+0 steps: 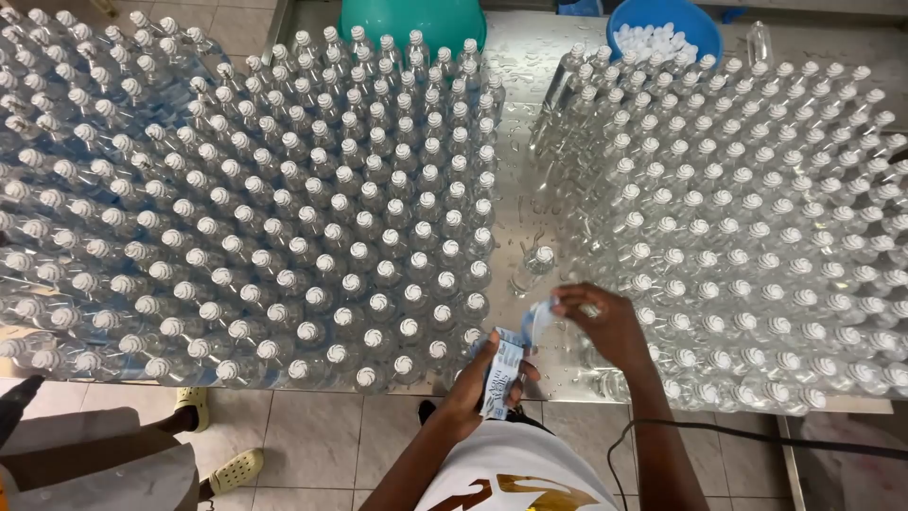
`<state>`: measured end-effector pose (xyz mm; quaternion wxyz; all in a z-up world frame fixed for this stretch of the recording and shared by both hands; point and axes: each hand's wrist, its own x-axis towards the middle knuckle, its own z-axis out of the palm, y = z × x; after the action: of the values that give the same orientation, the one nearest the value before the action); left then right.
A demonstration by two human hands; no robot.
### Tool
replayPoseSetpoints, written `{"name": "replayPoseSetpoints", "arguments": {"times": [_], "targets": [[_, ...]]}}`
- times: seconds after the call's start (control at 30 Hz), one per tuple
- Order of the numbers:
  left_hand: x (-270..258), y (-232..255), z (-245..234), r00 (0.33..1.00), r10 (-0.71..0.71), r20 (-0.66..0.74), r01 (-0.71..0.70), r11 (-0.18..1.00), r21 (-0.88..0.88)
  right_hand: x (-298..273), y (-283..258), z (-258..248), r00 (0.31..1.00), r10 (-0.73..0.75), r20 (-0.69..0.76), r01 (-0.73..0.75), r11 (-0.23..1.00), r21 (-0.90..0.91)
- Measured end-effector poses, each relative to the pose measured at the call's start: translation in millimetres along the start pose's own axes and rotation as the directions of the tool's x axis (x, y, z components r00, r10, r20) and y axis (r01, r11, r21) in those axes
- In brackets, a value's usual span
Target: The person stands at a table filled with plastic water bottles and applies labels to them one by one. They pick up a bottle, apply a label from a sheet held in their left hand, and place the labeled bottle back onto the table.
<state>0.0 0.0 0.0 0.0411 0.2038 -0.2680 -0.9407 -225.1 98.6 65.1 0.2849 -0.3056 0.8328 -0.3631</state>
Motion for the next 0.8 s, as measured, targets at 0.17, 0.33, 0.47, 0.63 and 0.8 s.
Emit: {"name": "replayPoseSetpoints", "arguments": {"times": [0.17,0.33,0.47,0.63,0.8], "targets": [[3.4,4.2,0.2,0.996,0.015,-0.087,-0.017,1.0,-0.016,56.2,6.3,8.1,0.976,-0.102,-0.191,0.112,0.993,0.039],[2.6,10.3,-3.7,0.994,0.009,-0.106,-0.009,1.0,0.007,109.5,71.2,40.9,0.919,-0.267,-0.289,0.268,0.963,-0.034],[-0.2,15.8,-5.7,0.991,0.009,-0.135,-0.012,1.0,-0.022,107.9,99.6,56.1,0.844,-0.388,-0.37,0.397,0.916,-0.055],[2.6,19.6,-4.0,0.989,-0.011,-0.147,0.007,1.0,-0.03,102.3,78.4,49.2,0.778,-0.32,-0.54,0.422,0.904,0.073],[6.2,20.6,-2.4,0.991,-0.03,-0.131,0.031,1.0,0.007,125.2,75.4,52.1,0.797,-0.363,-0.483,0.439,0.897,0.051]]}}
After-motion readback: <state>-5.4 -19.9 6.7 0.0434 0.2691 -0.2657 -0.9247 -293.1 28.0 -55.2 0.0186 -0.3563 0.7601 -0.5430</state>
